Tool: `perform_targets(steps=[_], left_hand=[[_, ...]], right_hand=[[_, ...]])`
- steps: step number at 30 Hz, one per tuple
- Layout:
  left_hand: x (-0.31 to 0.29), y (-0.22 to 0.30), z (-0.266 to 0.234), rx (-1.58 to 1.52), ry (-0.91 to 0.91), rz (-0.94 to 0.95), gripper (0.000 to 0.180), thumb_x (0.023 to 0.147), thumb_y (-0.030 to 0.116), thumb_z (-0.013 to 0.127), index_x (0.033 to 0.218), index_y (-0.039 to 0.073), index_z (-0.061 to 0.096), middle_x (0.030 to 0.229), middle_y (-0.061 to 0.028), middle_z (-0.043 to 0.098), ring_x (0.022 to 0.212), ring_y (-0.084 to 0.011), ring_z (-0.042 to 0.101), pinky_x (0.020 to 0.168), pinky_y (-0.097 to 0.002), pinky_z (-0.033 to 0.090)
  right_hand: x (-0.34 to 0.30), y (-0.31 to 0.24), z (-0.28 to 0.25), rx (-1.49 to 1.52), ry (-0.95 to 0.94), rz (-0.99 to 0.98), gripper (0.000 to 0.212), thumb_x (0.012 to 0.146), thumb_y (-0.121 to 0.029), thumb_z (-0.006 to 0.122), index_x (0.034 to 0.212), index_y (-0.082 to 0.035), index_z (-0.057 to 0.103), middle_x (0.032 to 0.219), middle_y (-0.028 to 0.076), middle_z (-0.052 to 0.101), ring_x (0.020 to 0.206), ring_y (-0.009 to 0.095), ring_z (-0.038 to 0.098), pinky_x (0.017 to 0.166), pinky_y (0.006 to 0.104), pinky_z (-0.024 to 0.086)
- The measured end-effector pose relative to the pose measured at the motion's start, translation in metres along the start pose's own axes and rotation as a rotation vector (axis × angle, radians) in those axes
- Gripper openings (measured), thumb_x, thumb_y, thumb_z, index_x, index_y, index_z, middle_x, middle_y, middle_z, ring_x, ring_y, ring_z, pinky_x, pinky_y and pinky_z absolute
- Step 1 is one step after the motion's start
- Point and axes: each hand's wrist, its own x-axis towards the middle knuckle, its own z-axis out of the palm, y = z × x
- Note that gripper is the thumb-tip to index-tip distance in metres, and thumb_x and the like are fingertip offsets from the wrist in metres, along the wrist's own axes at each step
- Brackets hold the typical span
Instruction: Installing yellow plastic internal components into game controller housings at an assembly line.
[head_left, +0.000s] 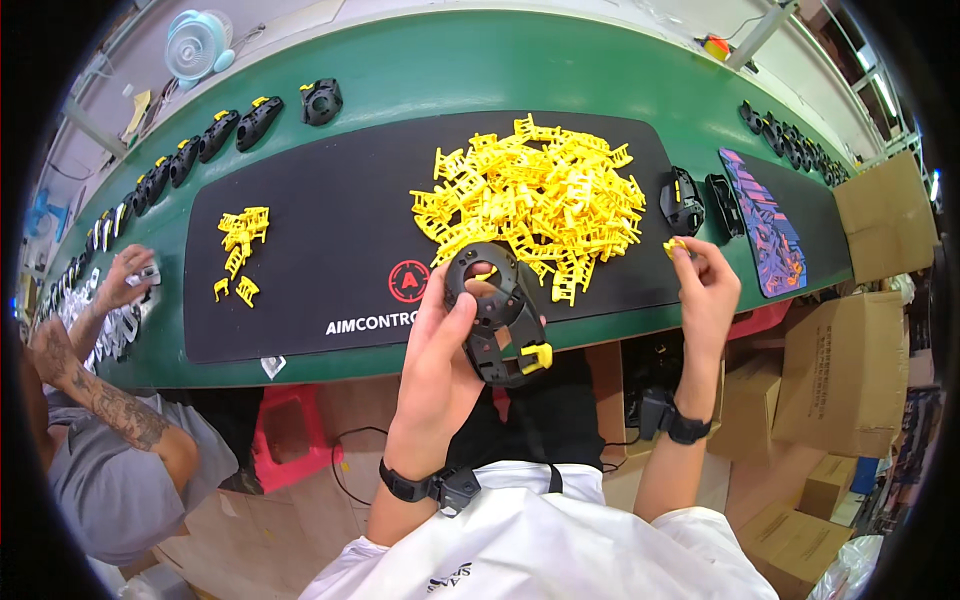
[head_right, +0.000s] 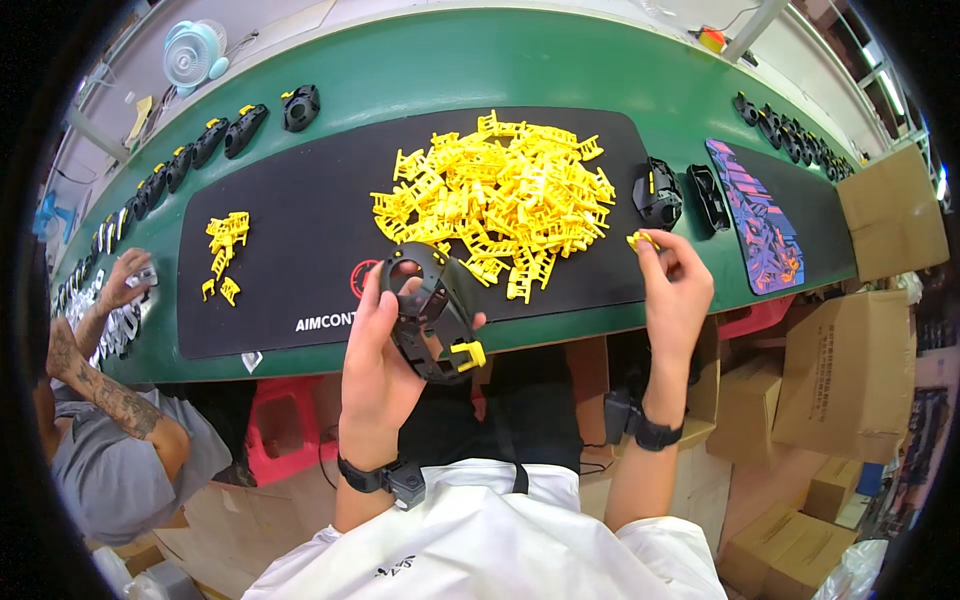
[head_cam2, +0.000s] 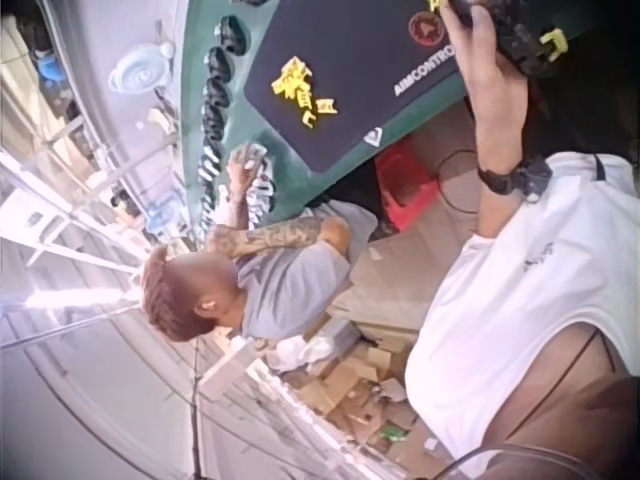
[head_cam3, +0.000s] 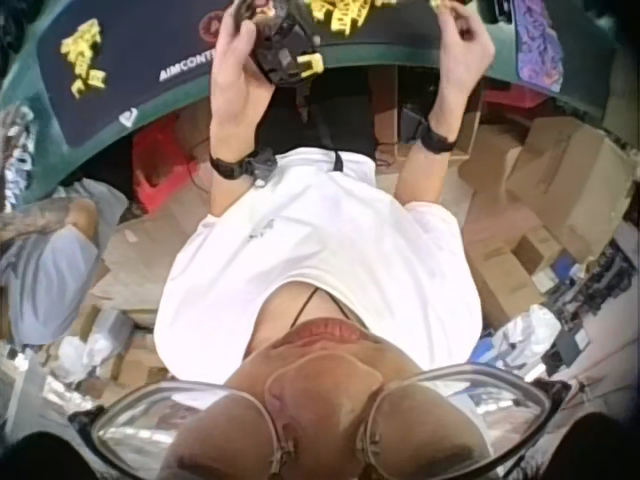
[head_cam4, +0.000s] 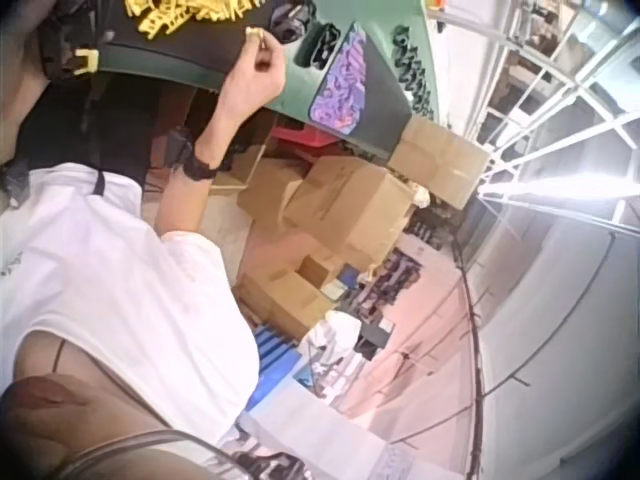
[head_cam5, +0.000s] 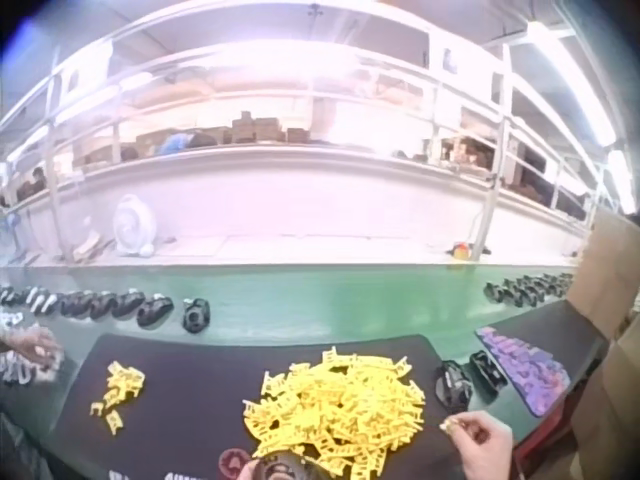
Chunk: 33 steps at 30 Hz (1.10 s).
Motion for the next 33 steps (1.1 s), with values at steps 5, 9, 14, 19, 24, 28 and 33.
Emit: perform_targets(steps=[5, 9, 14, 19, 24, 28, 33], left_hand=[[-0.004, 0.015, -0.006, 1.215, -0.416, 0.684, 0.028, 0.079, 0.004, 0.078, 0.105, 0.010, 0.071, 0.123, -0.0082, 0.060, 0.121, -0.0325, 0.052, 0.106, -0.0478, 0.042], [-0.018, 0.025, 0.007, 1.532, -0.459, 0.756, 0.028, 0.066, 0.005, 0.084, 0.090, 0.021, 0.079, 0.136, -0.0109, 0.051, 0.130, -0.0378, 0.045, 0.110, -0.0517, 0.039], [-0.028, 0.022, 0.020, 1.707, -0.492, 0.772, 0.025, 0.066, 0.007, 0.083, 0.087, 0.022, 0.081, 0.139, -0.0114, 0.049, 0.137, -0.0386, 0.040, 0.111, -0.0510, 0.039], [-0.029, 0.018, 0.021, 1.544, -0.570, 0.719, 0.029, 0.067, 0.000, 0.081, 0.088, 0.020, 0.079, 0.145, -0.0137, 0.042, 0.138, -0.0400, 0.039, 0.111, -0.0510, 0.040], [-0.018, -0.002, 0.005, 1.007, -0.468, 0.789, 0.075, 0.079, 0.048, 0.074, 0.137, 0.006, 0.052, 0.156, -0.0248, 0.024, 0.151, -0.0432, 0.018, 0.120, -0.0536, 0.023], [-0.008, -0.021, 0.022, 0.722, -0.132, 0.521, 0.081, 0.096, 0.053, 0.052, 0.156, 0.005, 0.027, 0.158, -0.0196, 0.032, 0.146, -0.0304, 0.032, 0.119, -0.0429, 0.025], [-0.016, -0.007, 0.033, 0.425, -0.080, 0.089, 0.082, 0.095, 0.038, 0.052, 0.160, 0.008, 0.013, 0.152, -0.0155, 0.038, 0.136, -0.0267, 0.045, 0.115, -0.0398, 0.033]], right_hand=[[-0.048, -0.074, -0.009, 0.812, -0.347, 0.204, 0.026, 0.103, -0.016, 0.055, 0.115, 0.005, 0.061, 0.085, 0.009, 0.063, 0.064, 0.010, 0.056, 0.047, 0.0192, 0.035], [-0.067, -0.095, -0.008, 0.741, -0.461, 0.189, 0.031, 0.098, -0.004, 0.057, 0.128, 0.002, 0.051, 0.090, 0.011, 0.065, 0.064, 0.012, 0.061, 0.044, 0.0194, 0.035], [-0.065, -0.115, 0.006, 0.419, -0.631, 0.076, 0.033, 0.086, 0.002, 0.073, 0.118, 0.000, 0.062, 0.105, 0.006, 0.068, 0.088, 0.007, 0.065, 0.071, 0.0207, 0.050], [-0.064, -0.101, 0.014, 0.274, -0.811, 0.052, 0.027, 0.088, 0.001, 0.069, 0.114, -0.001, 0.063, 0.099, 0.000, 0.064, 0.084, 0.005, 0.058, 0.066, 0.0208, 0.045], [-0.079, -0.093, 0.028, 0.576, -0.752, 0.096, 0.027, 0.089, 0.003, 0.067, 0.116, 0.000, 0.061, 0.092, 0.000, 0.059, 0.086, 0.005, 0.055, 0.073, 0.0212, 0.047], [-0.087, -0.107, 0.039, 0.448, -0.697, -0.024, 0.027, 0.087, 0.002, 0.069, 0.113, -0.003, 0.063, 0.093, 0.005, 0.064, 0.074, 0.012, 0.061, 0.067, 0.0266, 0.053], [-0.079, -0.099, 0.045, 0.196, -0.522, -0.365, 0.029, 0.084, 0.002, 0.072, 0.112, -0.006, 0.066, 0.088, 0.008, 0.066, 0.070, 0.018, 0.063, 0.064, 0.0287, 0.052]])
